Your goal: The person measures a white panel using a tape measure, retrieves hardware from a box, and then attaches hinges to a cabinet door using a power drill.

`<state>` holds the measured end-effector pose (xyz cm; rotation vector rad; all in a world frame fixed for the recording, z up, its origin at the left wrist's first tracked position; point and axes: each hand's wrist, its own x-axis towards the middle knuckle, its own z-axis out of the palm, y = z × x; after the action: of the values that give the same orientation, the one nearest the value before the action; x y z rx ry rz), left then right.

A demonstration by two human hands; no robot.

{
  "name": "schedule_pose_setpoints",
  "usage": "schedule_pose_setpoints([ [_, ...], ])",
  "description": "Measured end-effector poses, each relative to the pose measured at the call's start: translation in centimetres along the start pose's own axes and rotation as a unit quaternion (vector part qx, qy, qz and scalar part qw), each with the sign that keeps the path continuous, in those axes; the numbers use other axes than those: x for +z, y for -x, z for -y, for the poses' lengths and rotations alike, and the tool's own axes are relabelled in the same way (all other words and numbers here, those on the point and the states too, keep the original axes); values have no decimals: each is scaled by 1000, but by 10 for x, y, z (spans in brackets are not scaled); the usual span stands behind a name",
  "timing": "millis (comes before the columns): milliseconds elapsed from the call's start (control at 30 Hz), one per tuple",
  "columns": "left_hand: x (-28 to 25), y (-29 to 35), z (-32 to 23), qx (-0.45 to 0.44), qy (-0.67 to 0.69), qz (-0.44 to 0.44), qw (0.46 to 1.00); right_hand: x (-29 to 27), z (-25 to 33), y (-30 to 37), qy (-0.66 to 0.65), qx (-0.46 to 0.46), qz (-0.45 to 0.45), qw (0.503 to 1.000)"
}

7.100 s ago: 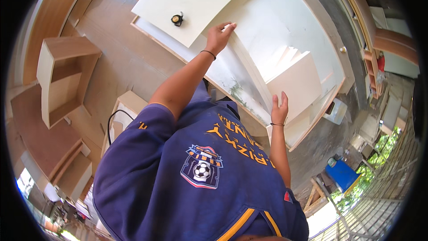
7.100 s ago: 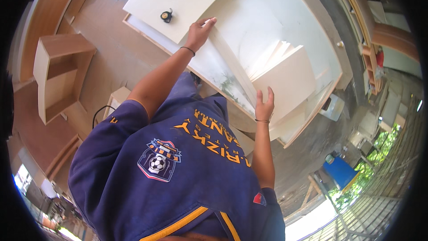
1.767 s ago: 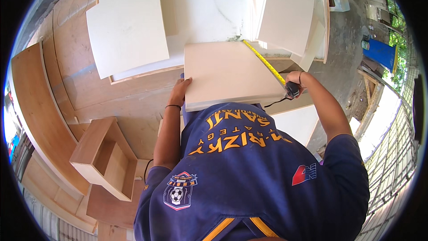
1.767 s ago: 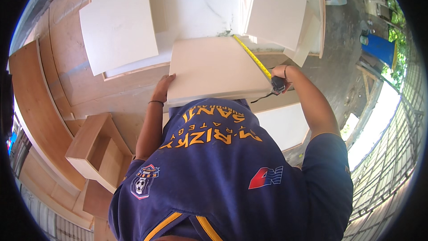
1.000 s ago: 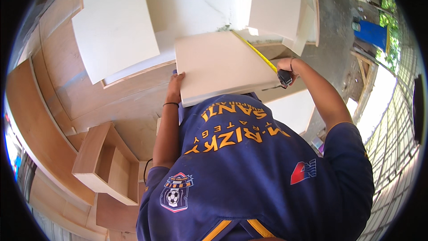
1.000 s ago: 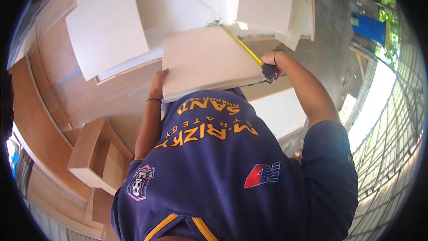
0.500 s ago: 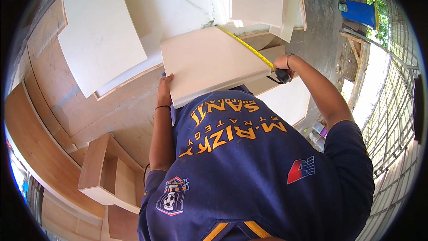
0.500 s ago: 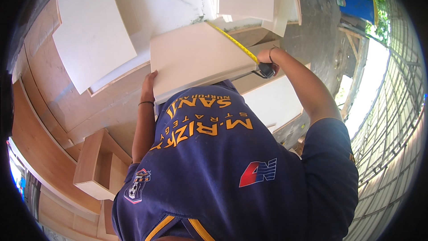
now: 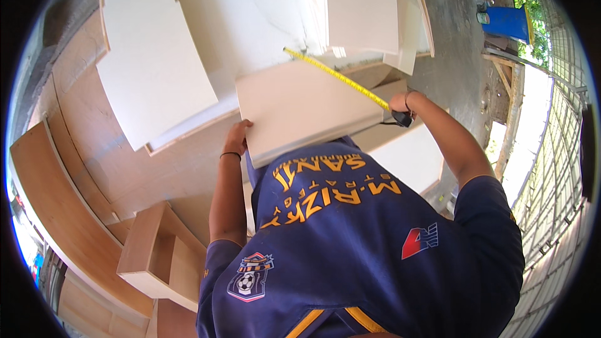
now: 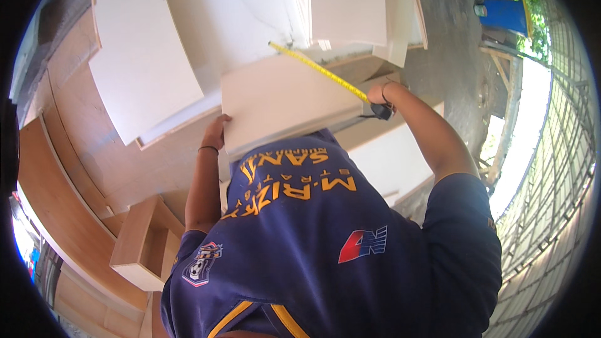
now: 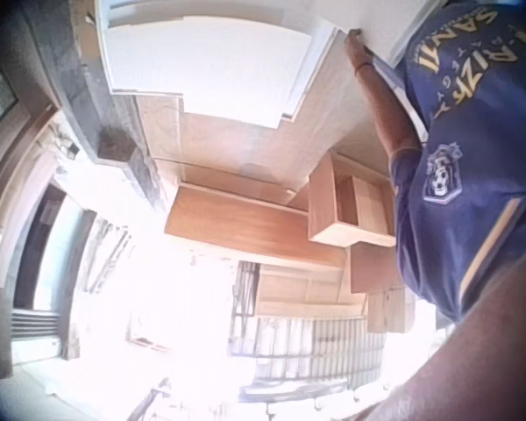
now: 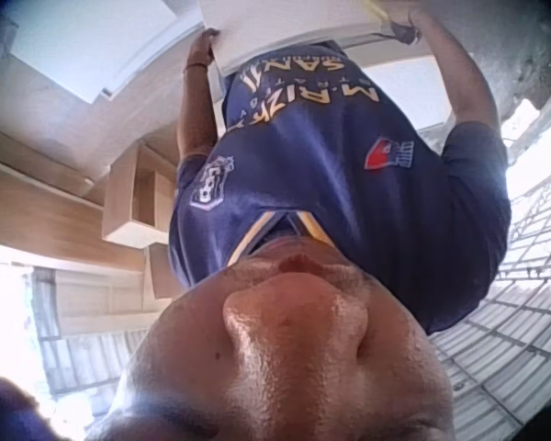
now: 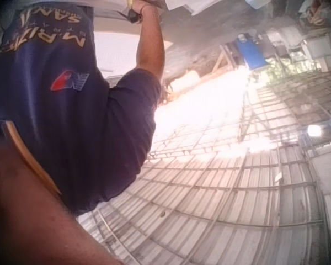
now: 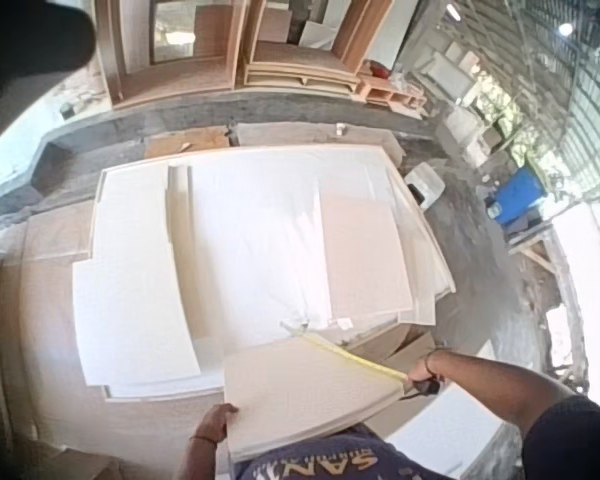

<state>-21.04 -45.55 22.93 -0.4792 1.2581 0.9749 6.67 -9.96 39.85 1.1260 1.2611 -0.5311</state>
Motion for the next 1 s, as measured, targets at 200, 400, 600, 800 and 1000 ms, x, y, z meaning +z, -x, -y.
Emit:
schedule_pose_setpoints([
  [200, -3, -63, -4, 8, -300, -28, 954, 14, -27, -30, -159, -92, 87, 979],
  [400, -10, -92, -19, 77, -594, -35, 800, 40, -27, 11, -228, -224, 58, 946],
  [600, -37, -123, -3, -56, -334, -94, 936, 61, -66, -4, -267, -190, 28, 944],
  [800, -4, -77, -27, -122, -402, -164, 892, 77, -69, -60, -609, -216, 173, 743],
  [1000, 1, -70, -32, -105, -429, -137, 887, 82, -37, -61, -570, -350, 300, 680],
])
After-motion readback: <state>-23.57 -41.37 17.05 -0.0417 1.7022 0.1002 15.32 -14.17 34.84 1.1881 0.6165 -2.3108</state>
